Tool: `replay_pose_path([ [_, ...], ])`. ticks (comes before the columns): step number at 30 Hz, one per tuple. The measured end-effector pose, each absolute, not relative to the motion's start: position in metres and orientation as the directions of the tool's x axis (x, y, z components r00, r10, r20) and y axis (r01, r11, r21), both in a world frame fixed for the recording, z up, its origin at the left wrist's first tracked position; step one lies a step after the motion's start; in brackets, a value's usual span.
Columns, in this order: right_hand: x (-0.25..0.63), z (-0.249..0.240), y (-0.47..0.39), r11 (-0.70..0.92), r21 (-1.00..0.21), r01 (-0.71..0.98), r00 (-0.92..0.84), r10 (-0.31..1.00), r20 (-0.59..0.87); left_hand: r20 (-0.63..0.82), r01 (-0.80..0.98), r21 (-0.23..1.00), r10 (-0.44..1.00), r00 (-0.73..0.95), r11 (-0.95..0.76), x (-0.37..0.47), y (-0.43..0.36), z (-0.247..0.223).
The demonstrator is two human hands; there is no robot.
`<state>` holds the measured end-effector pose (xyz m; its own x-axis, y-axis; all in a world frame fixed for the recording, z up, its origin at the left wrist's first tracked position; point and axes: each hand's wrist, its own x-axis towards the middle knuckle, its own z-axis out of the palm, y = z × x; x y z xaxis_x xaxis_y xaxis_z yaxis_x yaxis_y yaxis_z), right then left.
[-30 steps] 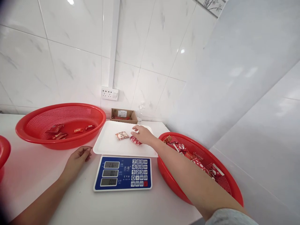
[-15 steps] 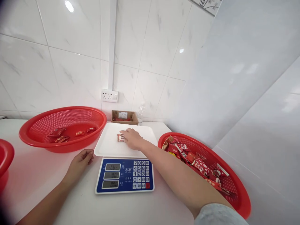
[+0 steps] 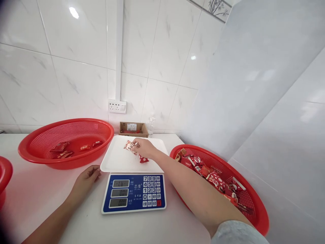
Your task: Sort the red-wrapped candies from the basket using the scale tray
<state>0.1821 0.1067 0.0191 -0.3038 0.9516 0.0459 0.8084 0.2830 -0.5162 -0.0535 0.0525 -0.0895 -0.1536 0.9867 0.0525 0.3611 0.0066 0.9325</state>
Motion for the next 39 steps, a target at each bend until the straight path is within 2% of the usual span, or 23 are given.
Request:
replay_pose_path([
  [5, 0.187, 0.015, 0.108, 0.267, -0.517, 0.813, -0.285, 0.957, 0.047, 0.046, 0.378, 0.926, 0.99, -0.135, 0.008, -0.054, 0.053, -0.091],
  [16, 0.21, -0.007, 0.092, 0.347, -0.343, 0.873, -0.331, 0.938, 0.106, 0.04, 0.389, 0.921, 0.993, -0.114, 0.007, -0.056, 0.055, -0.096],
  [20, 0.218, -0.011, 0.093, 0.316, -0.3, 0.9, -0.29, 0.948, 0.128, 0.041, 0.405, 0.914, 0.993, -0.11, 0.007, -0.056, 0.056, -0.098],
  [31, 0.211, 0.002, 0.072, 0.351, -0.219, 0.91, -0.356, 0.934, 0.018, 0.026, 0.426, 0.905, 0.996, -0.086, 0.013, -0.056, 0.055, -0.1],
  [39, 0.218, 0.005, 0.078, 0.341, -0.128, 0.931, -0.344, 0.939, 0.001, 0.027, 0.457, 0.89, 0.998, -0.059, 0.003, -0.056, 0.058, -0.103],
])
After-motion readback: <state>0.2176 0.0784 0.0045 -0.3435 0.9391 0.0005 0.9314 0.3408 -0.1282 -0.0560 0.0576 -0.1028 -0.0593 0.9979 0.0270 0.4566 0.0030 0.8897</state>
